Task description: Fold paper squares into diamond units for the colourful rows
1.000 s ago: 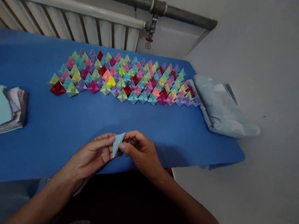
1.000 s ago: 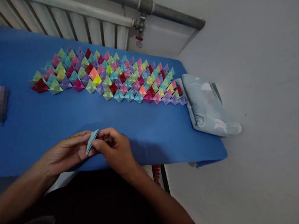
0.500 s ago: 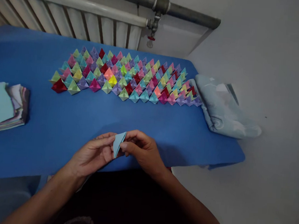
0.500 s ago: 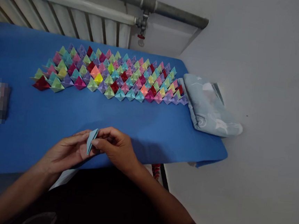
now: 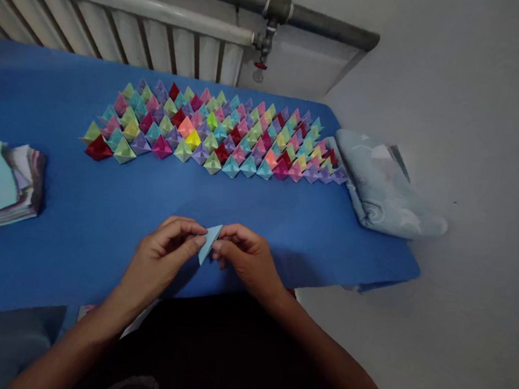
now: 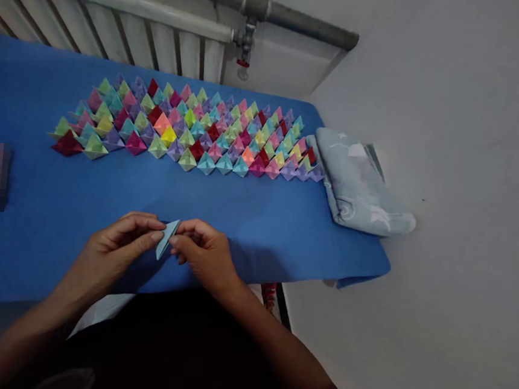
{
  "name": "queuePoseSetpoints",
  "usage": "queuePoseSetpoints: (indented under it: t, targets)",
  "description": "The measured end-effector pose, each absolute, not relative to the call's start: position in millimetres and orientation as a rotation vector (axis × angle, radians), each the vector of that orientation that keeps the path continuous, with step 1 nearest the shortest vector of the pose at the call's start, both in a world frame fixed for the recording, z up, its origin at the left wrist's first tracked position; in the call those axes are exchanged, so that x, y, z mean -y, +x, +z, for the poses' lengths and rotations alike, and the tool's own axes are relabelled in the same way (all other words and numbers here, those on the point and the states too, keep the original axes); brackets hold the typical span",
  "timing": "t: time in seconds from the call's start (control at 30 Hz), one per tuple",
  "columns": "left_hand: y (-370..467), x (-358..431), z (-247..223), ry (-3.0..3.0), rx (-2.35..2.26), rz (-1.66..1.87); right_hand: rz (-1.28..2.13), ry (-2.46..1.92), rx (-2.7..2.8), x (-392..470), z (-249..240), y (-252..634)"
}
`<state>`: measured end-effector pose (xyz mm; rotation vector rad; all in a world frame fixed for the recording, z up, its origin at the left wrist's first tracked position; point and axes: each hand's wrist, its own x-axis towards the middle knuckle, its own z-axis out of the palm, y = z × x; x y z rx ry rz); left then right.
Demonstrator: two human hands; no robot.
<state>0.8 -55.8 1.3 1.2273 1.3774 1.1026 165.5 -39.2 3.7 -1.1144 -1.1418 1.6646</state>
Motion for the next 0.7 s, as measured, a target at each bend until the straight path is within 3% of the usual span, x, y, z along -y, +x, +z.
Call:
queuePoseSetpoints:
  t: [0.17,0.47,0.7]
  targets:
    - [-0.2,58.3,2.6,1.558,-1.421,1.024,1.600,-1.123,1.203,39.5,3.2,165.5]
    - [-1.9,60.7,-0.9,1.522,-1.409,1.013,1.552,-1.143,1.313,39.4,4.2,166.2]
    - [5.3,63.6,0.1,1.760,-1.621,1.035,1.186,-1.279,1.533,36.0,-0.7,161.3]
